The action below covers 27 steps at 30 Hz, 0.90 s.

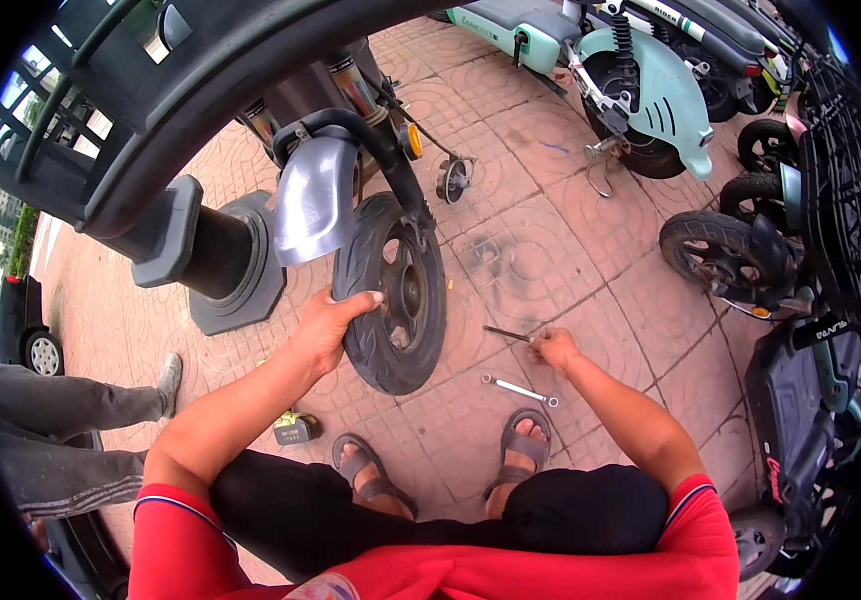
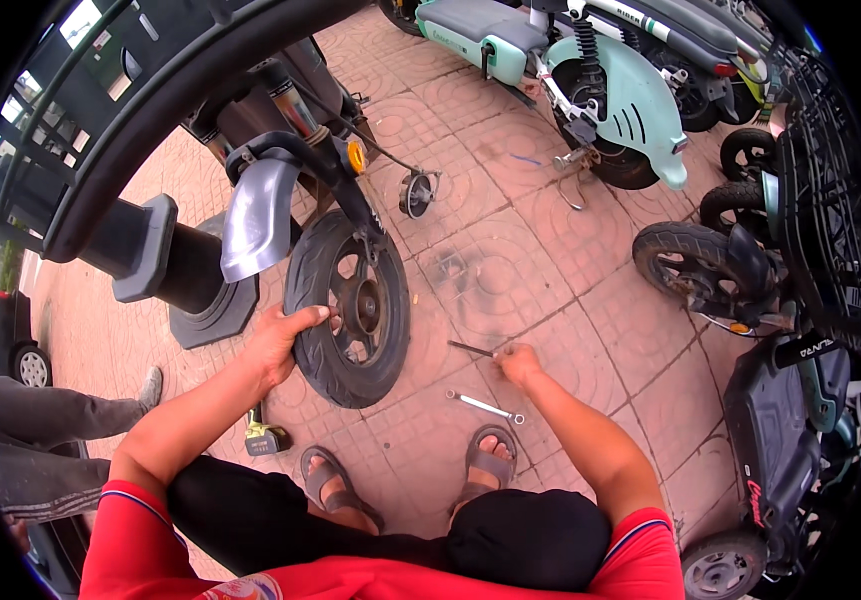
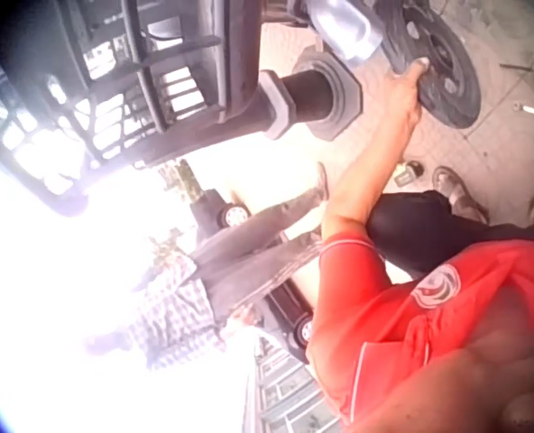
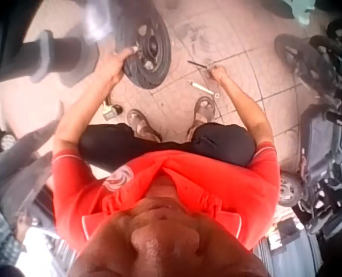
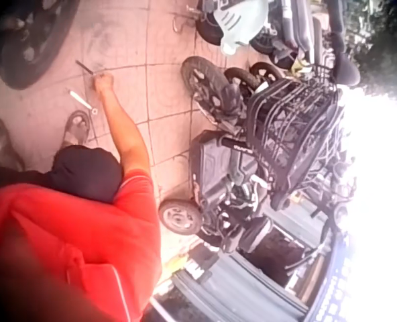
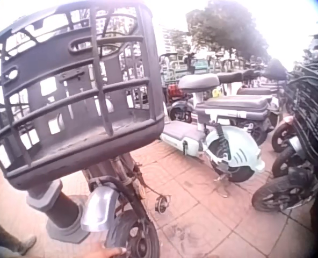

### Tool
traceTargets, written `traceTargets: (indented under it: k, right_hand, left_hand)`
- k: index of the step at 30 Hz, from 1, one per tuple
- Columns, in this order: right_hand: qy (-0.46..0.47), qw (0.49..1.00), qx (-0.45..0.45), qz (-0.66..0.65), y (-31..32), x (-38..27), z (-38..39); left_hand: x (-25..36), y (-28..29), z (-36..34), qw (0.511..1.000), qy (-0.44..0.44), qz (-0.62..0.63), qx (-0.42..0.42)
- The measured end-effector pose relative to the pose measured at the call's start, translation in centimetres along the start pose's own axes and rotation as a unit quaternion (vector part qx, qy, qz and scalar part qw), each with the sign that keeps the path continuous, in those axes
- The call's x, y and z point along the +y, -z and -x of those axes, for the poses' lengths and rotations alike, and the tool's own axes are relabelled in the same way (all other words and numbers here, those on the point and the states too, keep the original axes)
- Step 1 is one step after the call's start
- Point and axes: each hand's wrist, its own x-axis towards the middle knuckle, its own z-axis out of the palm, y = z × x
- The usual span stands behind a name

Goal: The person removes a wheel from a scooter using a power tool and a wrench, then takes a brake component to a workbench inside a garage and uses pliers to adjust it.

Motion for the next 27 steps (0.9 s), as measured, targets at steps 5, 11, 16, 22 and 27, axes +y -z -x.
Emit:
traceTargets:
  k: [5,11,16,22,27]
  right_hand:
    - [0.051,0.969,0.038,0.238,2.1,-0.9,-0.6]
    - [0.250,0.916,0.007,0.315,-6.1,-13.4,8.7]
    - [0.304,0.937,-0.165,0.045,-12.1,-22.5,19.7]
    - [0.325,0.932,-0.037,0.158,-13.1,-23.3,22.0]
    - [0.312,0.941,-0.016,0.126,-10.2,-24.4,24.9]
  left_hand:
    - [-0.5,-0.7,0.2,0.998,0.017,-0.046,-0.030]
    - [-2.4,-1.2,4.0,0.990,0.031,-0.116,-0.074]
    - [-4.9,-3.2,5.9,0.921,-0.013,-0.340,-0.188]
    - [-6.9,-2.6,6.9,0.821,-0.096,-0.495,-0.270]
    - [-7.9,2.4,3.7,0.715,-0.145,-0.621,-0.285]
